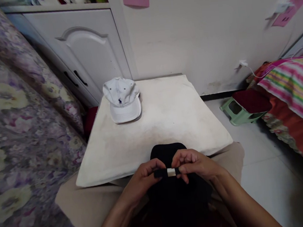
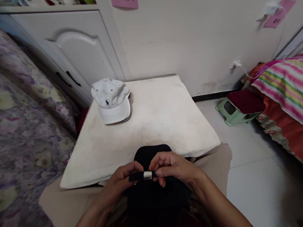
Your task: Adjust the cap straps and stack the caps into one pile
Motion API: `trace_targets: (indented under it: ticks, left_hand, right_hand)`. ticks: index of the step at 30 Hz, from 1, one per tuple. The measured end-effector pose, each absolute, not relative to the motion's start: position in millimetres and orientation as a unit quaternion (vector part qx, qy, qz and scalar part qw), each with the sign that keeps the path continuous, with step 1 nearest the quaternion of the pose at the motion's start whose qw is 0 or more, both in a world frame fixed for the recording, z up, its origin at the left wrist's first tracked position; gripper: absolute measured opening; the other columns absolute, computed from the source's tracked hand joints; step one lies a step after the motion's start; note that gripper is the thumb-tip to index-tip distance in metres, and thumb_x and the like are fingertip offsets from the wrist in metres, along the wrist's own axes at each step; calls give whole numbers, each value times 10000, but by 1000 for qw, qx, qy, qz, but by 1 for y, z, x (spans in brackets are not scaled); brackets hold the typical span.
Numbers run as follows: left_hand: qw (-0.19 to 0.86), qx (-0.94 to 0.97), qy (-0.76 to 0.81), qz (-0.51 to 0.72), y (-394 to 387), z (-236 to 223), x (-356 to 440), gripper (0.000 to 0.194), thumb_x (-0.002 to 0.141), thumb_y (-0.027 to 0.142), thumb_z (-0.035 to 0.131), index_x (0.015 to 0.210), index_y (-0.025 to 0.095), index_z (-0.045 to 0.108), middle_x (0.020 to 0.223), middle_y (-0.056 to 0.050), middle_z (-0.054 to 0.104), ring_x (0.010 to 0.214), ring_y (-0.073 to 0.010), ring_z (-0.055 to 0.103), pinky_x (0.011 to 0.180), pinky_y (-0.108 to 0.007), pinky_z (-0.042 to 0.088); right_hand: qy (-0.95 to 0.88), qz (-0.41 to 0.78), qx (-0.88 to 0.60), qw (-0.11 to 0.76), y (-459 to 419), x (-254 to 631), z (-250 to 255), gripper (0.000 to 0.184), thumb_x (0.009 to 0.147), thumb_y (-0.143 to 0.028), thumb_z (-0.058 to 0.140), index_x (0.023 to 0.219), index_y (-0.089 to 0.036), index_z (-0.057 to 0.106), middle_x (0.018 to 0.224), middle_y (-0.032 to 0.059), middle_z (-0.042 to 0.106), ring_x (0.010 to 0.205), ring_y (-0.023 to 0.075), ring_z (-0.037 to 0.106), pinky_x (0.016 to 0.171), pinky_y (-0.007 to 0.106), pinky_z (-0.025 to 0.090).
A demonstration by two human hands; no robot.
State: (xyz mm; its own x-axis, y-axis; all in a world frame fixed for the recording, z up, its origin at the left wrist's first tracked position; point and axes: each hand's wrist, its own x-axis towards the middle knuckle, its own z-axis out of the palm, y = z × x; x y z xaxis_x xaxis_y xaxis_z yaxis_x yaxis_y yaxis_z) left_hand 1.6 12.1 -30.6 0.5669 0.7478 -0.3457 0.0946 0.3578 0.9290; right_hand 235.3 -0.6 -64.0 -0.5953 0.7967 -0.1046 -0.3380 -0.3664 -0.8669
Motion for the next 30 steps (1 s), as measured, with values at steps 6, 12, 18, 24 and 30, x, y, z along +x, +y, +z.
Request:
trace_targets:
  ticks: [6,12,18,24,30]
  left_hand:
    - [710,543,403,198,14,-36,0,203,806,372,681,797,170,695,678,11,542,641,-138,418,605,-253,280]
    - [743,492,385,239,9,-39,5,179,786,349,704,782,170,688,692,6,587,615,-119,418,585,-239,282]
    - [752,461,397,255,9,-40,5,192,755,353,739,785,171,685,711,-3,609,618,-117,431,560,-231,278]
    - [729,459,433,265,9,-36,11,227,721,338,767,728,166,618,631,45,495,573,-98,378,544,-221,251]
    - [706,488,440,266,7,-33,15,296,761,407,751,721,159,596,666,34,501,611,-108,390,564,-224,270]
  right_hand:
    - [-427,774,-287,368,-2,229,-60,157,831,-226,740,937,-134,669,717,2,690,468,50,536,454,156,391]
    - [-434,766,-294,372,-1,227,-60,174,826,-249,748,938,-147,662,711,-5,680,462,47,500,452,166,350]
    - [-483,725,-312,380,-2,228,-59,148,863,-274,713,966,-173,676,748,-1,670,538,78,548,527,202,400]
    - [-653,494,-398,414,-8,228,-40,180,802,-229,774,977,-256,743,985,29,616,867,173,573,765,319,458]
    - [-702,436,-419,375,-11,218,-33,220,787,-190,781,982,-258,708,885,-5,566,711,132,516,648,280,438]
